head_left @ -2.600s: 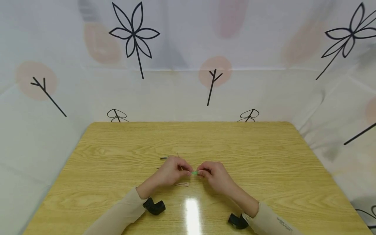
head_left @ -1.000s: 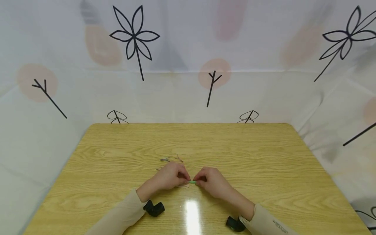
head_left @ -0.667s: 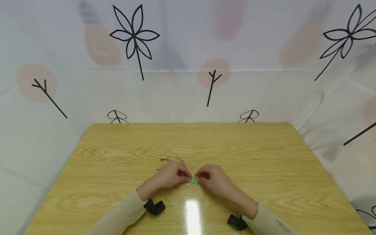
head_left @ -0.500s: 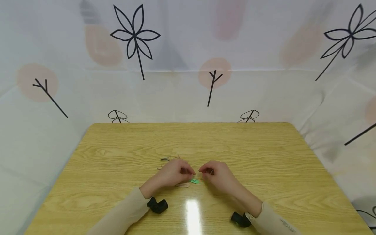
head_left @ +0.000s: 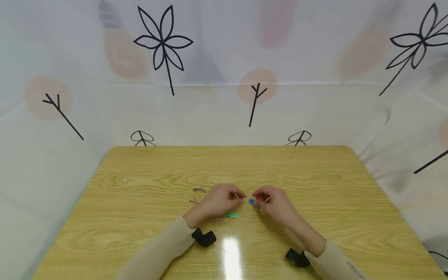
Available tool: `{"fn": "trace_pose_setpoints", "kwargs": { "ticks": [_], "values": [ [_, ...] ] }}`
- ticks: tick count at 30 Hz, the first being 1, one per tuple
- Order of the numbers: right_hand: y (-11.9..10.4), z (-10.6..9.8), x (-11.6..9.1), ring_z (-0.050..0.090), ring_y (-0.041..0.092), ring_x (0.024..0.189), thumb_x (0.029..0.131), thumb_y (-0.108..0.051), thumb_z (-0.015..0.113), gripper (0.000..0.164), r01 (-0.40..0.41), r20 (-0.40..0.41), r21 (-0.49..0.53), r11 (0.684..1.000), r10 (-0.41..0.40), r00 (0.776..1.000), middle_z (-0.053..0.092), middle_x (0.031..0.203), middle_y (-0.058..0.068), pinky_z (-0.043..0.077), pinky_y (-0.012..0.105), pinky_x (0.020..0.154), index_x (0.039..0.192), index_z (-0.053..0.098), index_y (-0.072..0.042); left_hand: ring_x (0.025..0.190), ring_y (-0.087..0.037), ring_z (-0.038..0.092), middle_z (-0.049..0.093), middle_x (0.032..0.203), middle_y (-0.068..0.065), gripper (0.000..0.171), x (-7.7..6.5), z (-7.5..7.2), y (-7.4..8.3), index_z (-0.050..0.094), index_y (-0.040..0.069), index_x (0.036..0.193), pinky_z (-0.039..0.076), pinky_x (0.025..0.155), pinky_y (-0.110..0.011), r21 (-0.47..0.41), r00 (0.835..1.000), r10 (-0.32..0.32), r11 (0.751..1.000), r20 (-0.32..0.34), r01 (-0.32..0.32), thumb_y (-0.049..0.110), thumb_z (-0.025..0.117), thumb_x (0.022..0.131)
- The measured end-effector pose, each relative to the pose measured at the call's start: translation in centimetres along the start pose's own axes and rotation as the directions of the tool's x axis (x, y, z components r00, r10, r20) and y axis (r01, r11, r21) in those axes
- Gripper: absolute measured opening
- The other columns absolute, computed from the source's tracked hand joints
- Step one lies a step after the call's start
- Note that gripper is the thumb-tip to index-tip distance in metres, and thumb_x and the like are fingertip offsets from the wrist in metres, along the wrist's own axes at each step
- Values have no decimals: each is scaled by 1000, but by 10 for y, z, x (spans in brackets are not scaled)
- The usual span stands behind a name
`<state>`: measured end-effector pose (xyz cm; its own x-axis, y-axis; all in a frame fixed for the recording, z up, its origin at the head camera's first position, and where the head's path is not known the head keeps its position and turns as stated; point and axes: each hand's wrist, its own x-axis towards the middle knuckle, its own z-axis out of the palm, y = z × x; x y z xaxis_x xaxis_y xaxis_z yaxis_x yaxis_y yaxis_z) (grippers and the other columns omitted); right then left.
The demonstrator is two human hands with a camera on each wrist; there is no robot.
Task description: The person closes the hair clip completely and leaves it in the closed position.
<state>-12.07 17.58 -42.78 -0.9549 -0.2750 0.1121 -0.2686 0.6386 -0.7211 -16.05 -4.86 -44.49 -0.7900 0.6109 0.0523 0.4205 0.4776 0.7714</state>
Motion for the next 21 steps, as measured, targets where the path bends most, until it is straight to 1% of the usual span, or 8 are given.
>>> {"fn": "trace_pose_setpoints", "kwargs": {
  "ticks": [5, 9, 17, 21],
  "values": [
    [3, -2, -1, 57, 12, 76, 84, -3, 78, 14, -55, 47, -34, 998, 56, 997, 64, 84, -3, 50, 28, 68, 96, 72, -7, 81, -3, 60, 66, 95, 14, 17, 10, 5, 1, 76, 19, 110, 49, 71, -24, -10, 999, -35, 999, 19, 35, 25, 68, 96],
    [5, -2, -2, 57, 11, 75, 85, -4, 78, 11, -85, 82, -22, 996, 86, 993, 64, 82, -3, 49, 27, 65, 94, 71, -8, 80, -3, 59, 65, 93, 13, 17, 16, 8, 3, 76, 17, 109, 49, 71, -24, -7, 999, -36, 999, 28, 36, 24, 70, 94],
    [7, 0, -2, 56, 11, 72, 88, -5, 75, 7, -71, 71, -12, 997, 71, 995, 63, 78, -5, 47, 27, 64, 88, 70, -10, 83, -3, 59, 66, 96, 12, 16, 16, 7, 4, 75, 19, 107, 49, 74, -24, -11, 997, -41, 999, 63, 41, 20, 72, 92],
    [6, 2, -2, 56, 11, 73, 89, -4, 74, 7, -67, 46, -6, 998, 67, 997, 65, 81, -5, 47, 27, 65, 88, 71, -11, 80, -4, 59, 64, 92, 13, 17, 15, 7, 1, 75, 18, 107, 49, 72, -23, -7, 998, -27, 1000, 60, 27, 21, 74, 91]
  ]
}}
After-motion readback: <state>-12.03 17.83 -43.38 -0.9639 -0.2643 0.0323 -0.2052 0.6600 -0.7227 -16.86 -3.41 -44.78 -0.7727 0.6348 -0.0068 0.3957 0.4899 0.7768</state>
